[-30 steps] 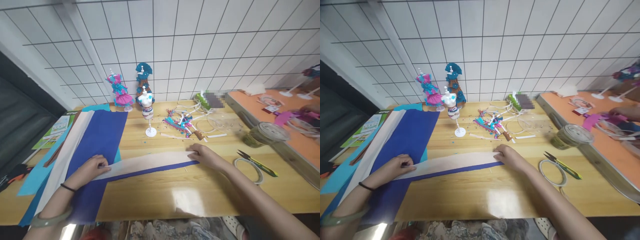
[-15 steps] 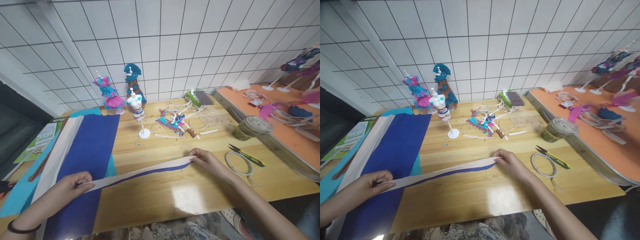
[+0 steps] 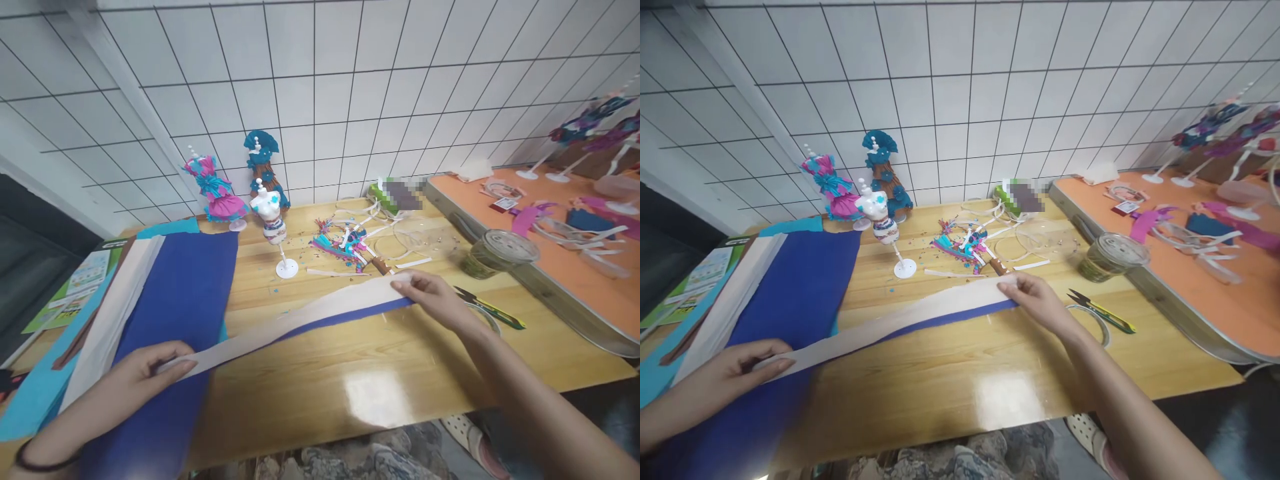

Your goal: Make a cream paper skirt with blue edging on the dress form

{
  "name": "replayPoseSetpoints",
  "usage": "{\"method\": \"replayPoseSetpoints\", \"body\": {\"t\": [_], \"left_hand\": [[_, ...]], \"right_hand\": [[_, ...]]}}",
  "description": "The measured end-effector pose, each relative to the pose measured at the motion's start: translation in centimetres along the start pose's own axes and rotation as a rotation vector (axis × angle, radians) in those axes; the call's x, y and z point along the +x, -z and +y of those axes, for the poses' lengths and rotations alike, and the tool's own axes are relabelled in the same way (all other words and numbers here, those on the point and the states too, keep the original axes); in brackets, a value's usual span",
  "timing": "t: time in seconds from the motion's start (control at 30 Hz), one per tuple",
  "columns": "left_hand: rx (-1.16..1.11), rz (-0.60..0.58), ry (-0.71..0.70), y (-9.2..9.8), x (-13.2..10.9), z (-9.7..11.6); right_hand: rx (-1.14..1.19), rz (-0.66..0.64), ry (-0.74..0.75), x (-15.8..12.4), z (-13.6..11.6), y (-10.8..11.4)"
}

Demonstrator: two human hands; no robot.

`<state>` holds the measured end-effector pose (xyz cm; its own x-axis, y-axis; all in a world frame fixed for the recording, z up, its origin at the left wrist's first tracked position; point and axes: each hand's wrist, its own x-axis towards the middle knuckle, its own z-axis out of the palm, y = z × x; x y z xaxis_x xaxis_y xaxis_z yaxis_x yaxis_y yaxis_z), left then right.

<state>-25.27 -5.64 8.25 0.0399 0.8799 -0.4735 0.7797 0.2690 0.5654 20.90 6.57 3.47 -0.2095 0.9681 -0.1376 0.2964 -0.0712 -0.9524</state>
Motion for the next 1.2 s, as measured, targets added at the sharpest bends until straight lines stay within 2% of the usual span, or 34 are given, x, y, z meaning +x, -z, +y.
{"method": "replayPoseSetpoints", "body": {"t": [0.1, 0.2, 0.3, 0.53, 0.77, 0.87, 0.93, 1.0, 1.07, 1.2], "left_hand": [[-0.01, -0.058, -0.106, -1.5, 1.8, 0.9], [-0.015, -0.095, -0.132, -2.8, 3.4, 0.9], [-0.041, -0.103, -0.126, -3.2, 4.3, 0.3], [-0.002, -0.098, -0.129, -3.1, 4.4, -0.3], [0.081, -0.1, -0.132, -3.2, 3.8, 1.4], [0.081, -0.11, -0.169, -3.9, 3.0, 3.2], [0.134, -0.087, -0.179, -4.8, 2.5, 4.4], [0.156, -0.024, -0.301, -6.0, 2.4, 5.3], [0.168, -0.021, -0.405, -7.4, 2.5, 5.7], [0.163, 0.004, -0.305, -9.6, 3.3, 5.4]], "right_hand": [[-0.016, 0.134, 0.009, 0.4, -1.6, 1.7], [-0.023, 0.188, 0.026, 0.2, -2.8, 3.0], [0.009, 0.266, 0.017, -0.3, -3.2, 4.0], [0.052, 0.495, -0.014, -1.6, -2.7, 6.9], [0.053, 0.658, 0.012, -2.2, -6.0, 7.1], [0.065, 0.642, 0.067, -1.1, -7.5, 7.5], [0.073, 0.616, 0.168, 0.0, -8.3, 7.9], [0.094, 0.6, 0.316, 1.3, -9.1, 8.2], [0.127, 0.589, 0.416, 2.4, -10.0, 8.0], [0.1, 0.54, 0.451, 4.3, -11.9, 6.9]]}}
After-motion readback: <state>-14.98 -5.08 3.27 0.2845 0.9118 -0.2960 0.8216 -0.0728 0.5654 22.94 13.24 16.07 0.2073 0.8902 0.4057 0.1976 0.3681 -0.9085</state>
